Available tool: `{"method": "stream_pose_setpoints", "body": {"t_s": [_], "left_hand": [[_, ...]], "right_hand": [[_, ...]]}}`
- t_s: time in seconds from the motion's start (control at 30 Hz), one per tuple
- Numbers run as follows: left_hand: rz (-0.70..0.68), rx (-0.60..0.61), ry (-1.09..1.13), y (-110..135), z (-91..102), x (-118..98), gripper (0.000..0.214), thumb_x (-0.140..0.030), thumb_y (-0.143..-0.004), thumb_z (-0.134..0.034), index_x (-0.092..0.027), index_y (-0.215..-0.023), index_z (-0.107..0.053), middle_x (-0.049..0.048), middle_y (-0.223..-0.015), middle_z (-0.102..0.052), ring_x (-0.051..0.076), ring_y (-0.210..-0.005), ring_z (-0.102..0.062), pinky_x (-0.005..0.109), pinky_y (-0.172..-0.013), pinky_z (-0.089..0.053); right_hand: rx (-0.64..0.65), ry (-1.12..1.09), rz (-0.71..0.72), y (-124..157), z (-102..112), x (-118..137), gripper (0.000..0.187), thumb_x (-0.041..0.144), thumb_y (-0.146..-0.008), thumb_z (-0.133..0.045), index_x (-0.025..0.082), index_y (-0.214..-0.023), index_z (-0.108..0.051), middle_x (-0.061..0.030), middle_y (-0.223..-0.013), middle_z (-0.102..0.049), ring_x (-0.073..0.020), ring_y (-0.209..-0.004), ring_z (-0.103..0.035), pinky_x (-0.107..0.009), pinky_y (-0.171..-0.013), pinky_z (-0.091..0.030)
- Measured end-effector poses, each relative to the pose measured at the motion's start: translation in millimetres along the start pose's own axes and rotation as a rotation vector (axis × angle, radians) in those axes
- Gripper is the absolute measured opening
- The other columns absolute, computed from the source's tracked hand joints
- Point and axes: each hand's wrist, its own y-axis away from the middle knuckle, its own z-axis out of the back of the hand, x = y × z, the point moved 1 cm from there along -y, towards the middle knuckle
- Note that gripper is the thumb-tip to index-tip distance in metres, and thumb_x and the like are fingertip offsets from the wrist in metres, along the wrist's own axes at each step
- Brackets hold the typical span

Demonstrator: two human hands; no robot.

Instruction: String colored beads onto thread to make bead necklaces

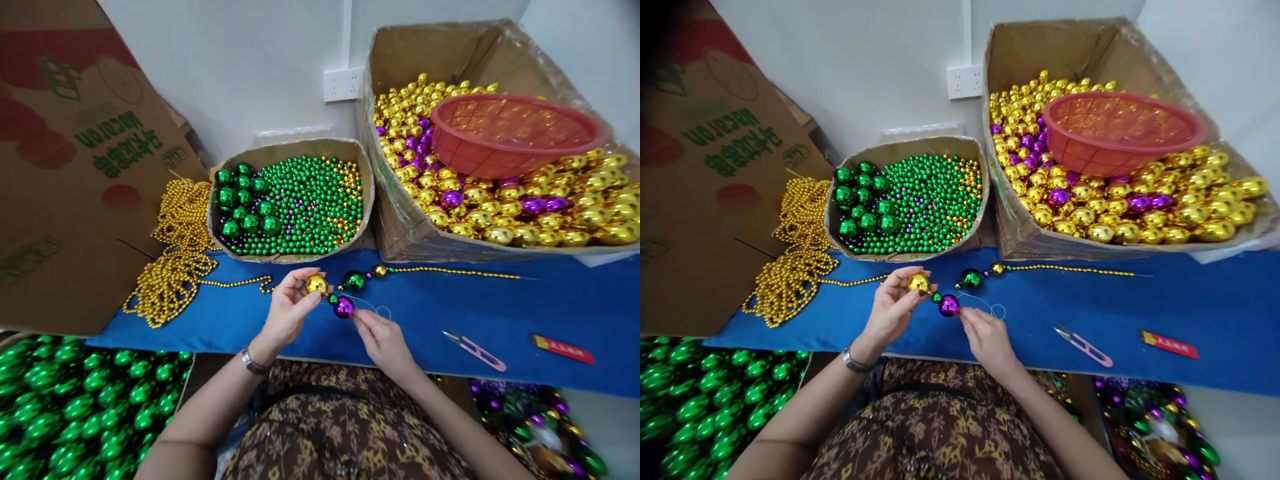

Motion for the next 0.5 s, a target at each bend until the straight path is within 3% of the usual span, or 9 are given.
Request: {"method": "stream_pose_setpoints", "body": {"t_s": [0.27, 0.5], "left_hand": [[-0.059, 0.044, -0.092, 0.2, 4.8, -1.1, 0.037, -0.019, -0.074, -0.078, -0.021, -0.109, -0.066, 0.0078, -0.112, -0.069, 0.019, -0.091, -0.070, 0.030, -0.084, -0.056], [0.054, 0.004, -0.006, -2.0, 1.8, -3.4, 0.035, -0.025, -0.074, -0.079, -0.020, -0.107, -0.067, 0.0075, -0.108, -0.070, 0.018, -0.086, -0.071, 0.028, -0.075, -0.058]], "right_hand": [[-0.008, -0.011, -0.015, 1.7, 1.9, 3.1, 0.027, 0.024, -0.098, -0.041, 0.019, -0.102, -0.067, -0.0076, -0.092, -0.074, -0.0184, -0.078, -0.071, -0.027, -0.068, -0.057], [-0.031, -0.036, -0.007, 1.8, 2.3, 6.8, 0.025, 0.024, -0.097, -0.042, 0.020, -0.103, -0.067, -0.0074, -0.095, -0.075, -0.0188, -0.082, -0.072, -0.029, -0.073, -0.058]]}}
